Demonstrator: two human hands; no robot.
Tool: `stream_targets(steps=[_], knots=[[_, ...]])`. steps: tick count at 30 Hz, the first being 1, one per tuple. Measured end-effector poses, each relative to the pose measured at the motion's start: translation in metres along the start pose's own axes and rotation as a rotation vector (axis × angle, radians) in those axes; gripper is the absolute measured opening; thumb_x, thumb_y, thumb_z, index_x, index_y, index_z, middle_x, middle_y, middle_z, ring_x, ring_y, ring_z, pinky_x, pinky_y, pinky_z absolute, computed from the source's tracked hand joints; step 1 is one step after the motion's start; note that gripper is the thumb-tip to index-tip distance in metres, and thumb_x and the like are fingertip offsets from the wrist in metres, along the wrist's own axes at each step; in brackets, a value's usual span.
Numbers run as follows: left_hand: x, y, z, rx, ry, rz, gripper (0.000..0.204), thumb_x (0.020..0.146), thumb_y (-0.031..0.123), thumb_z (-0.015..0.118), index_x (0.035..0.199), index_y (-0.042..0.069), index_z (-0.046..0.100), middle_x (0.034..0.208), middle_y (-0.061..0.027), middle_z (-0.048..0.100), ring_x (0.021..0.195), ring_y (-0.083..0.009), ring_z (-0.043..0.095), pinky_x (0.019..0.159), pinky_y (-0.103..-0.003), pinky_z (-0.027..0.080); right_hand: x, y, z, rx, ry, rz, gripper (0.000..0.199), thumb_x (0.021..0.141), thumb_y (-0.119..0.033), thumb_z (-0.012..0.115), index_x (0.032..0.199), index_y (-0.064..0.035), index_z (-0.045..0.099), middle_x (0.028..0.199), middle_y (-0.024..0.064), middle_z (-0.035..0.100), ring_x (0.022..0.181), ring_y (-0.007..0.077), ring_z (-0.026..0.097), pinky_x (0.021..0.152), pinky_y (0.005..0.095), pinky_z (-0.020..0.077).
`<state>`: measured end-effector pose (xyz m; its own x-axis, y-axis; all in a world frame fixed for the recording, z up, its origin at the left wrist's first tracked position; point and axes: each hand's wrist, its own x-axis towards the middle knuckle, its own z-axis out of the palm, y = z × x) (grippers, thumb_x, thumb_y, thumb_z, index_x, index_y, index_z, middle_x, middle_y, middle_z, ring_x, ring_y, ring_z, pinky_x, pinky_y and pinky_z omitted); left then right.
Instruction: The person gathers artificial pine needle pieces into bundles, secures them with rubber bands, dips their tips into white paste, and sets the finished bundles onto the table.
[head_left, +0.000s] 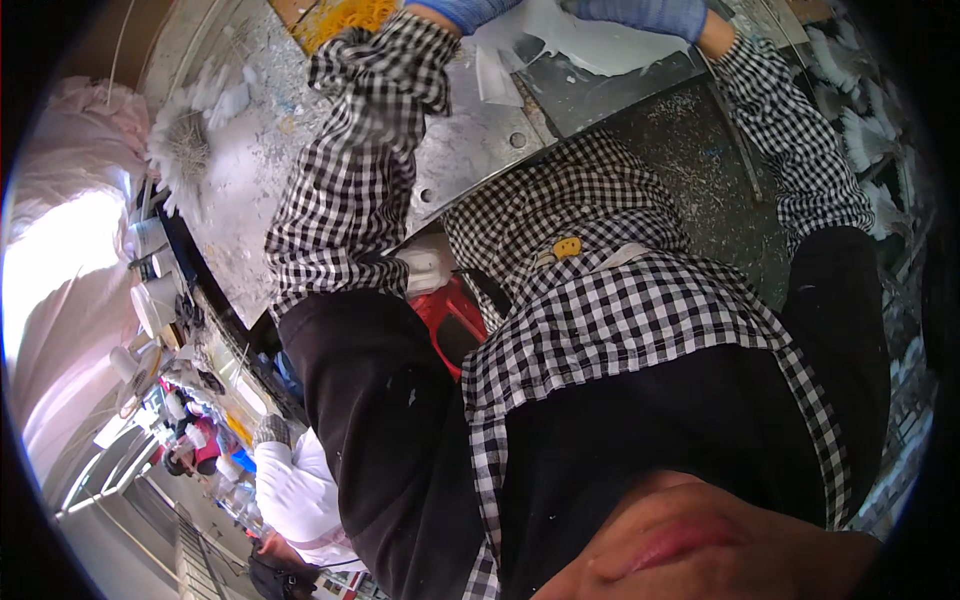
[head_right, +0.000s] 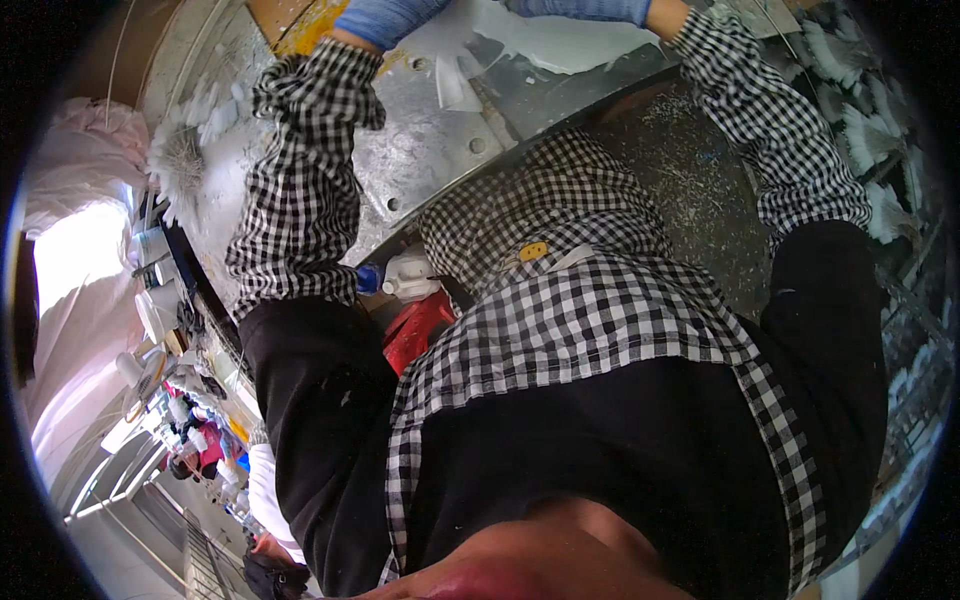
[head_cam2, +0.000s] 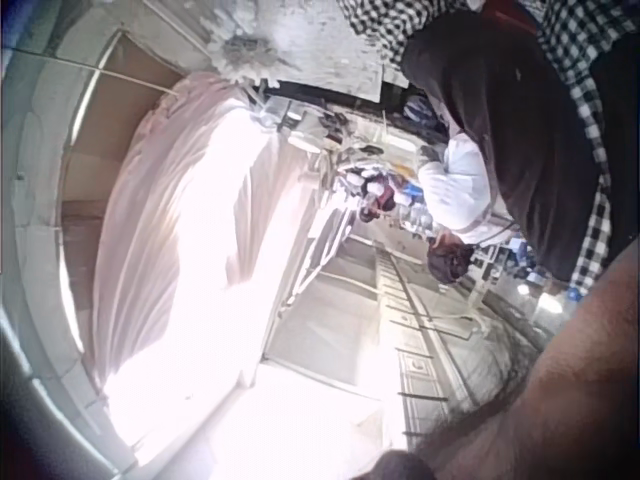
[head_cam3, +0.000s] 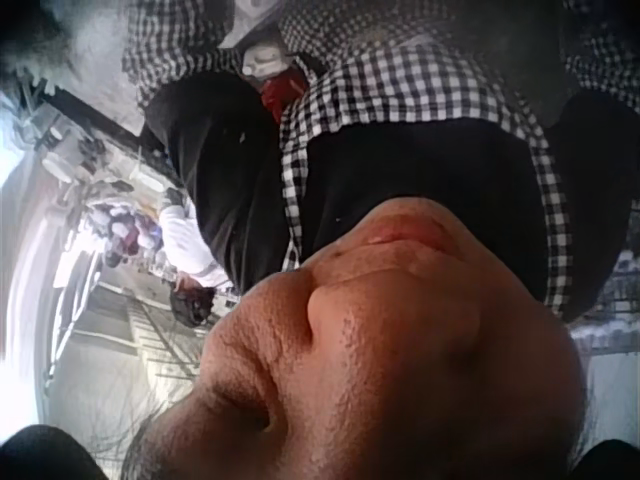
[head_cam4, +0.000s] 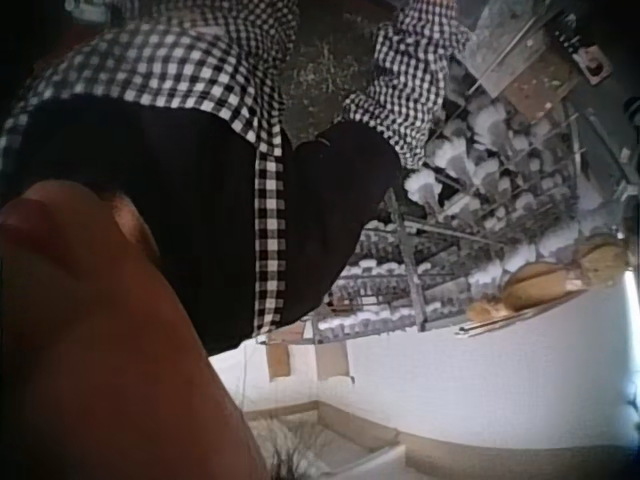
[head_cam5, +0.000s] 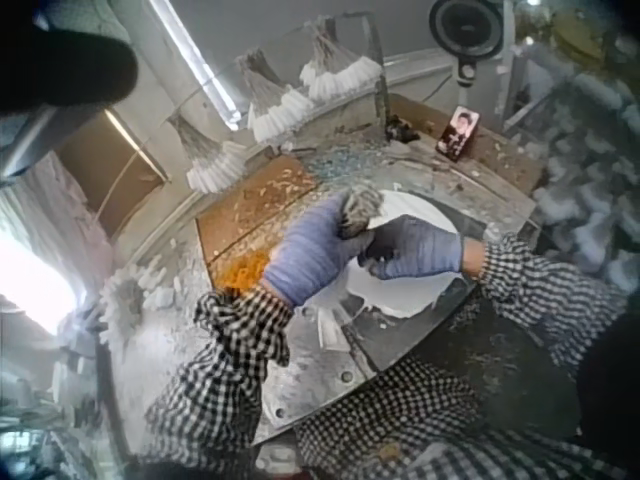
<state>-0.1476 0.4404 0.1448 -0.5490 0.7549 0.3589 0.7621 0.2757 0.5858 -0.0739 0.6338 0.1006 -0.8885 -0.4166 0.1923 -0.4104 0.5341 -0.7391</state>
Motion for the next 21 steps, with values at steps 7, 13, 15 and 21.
stream_targets(steps=[7,13,15,21], knots=[[0.031,-0.005,0.022,0.56,-0.191,0.362,0.03,0.079,0.014,0.068,0.107,0.009,0.058,0.098,-0.0164,0.063,0.095,-0.0356,0.063,0.079,-0.045,0.051,-0.005,0.082,0.011,-0.176,0.072,-0.086,0.048,0.092,-0.038,0.065,0.13,-0.0096,0.058,0.132,0.0132,0.058,0.124,0.0266,0.052,0.113,0.0388,0.0357],[0.03,-0.003,0.033,0.497,-0.222,0.339,0.028,0.08,0.012,0.066,0.106,0.008,0.058,0.098,-0.0162,0.062,0.095,-0.0357,0.062,0.082,-0.046,0.05,-0.018,0.09,0.022,-0.253,0.085,-0.037,0.048,0.093,-0.04,0.062,0.132,-0.0129,0.057,0.134,0.0118,0.058,0.124,0.0261,0.052,0.113,0.0386,0.0356],[0.026,-0.009,0.031,0.496,-0.221,0.316,0.028,0.08,0.012,0.066,0.107,0.008,0.059,0.098,-0.0166,0.062,0.095,-0.0359,0.062,0.083,-0.046,0.05,-0.014,0.078,0.026,-0.257,0.112,0.011,0.048,0.092,-0.04,0.063,0.132,-0.0139,0.057,0.133,0.0111,0.058,0.125,0.0264,0.052,0.113,0.038,0.0359],[0.024,-0.03,0.03,0.341,-0.103,0.249,0.041,0.082,0.015,0.071,0.12,0.005,0.058,0.108,-0.02,0.064,0.101,-0.0374,0.062,0.087,-0.043,0.051,-0.012,0.056,0.016,-0.218,0.17,0.004,0.048,0.091,-0.039,0.064,0.13,-0.0117,0.057,0.132,0.0139,0.058,0.121,0.0276,0.054,0.107,0.0383,0.0404]])
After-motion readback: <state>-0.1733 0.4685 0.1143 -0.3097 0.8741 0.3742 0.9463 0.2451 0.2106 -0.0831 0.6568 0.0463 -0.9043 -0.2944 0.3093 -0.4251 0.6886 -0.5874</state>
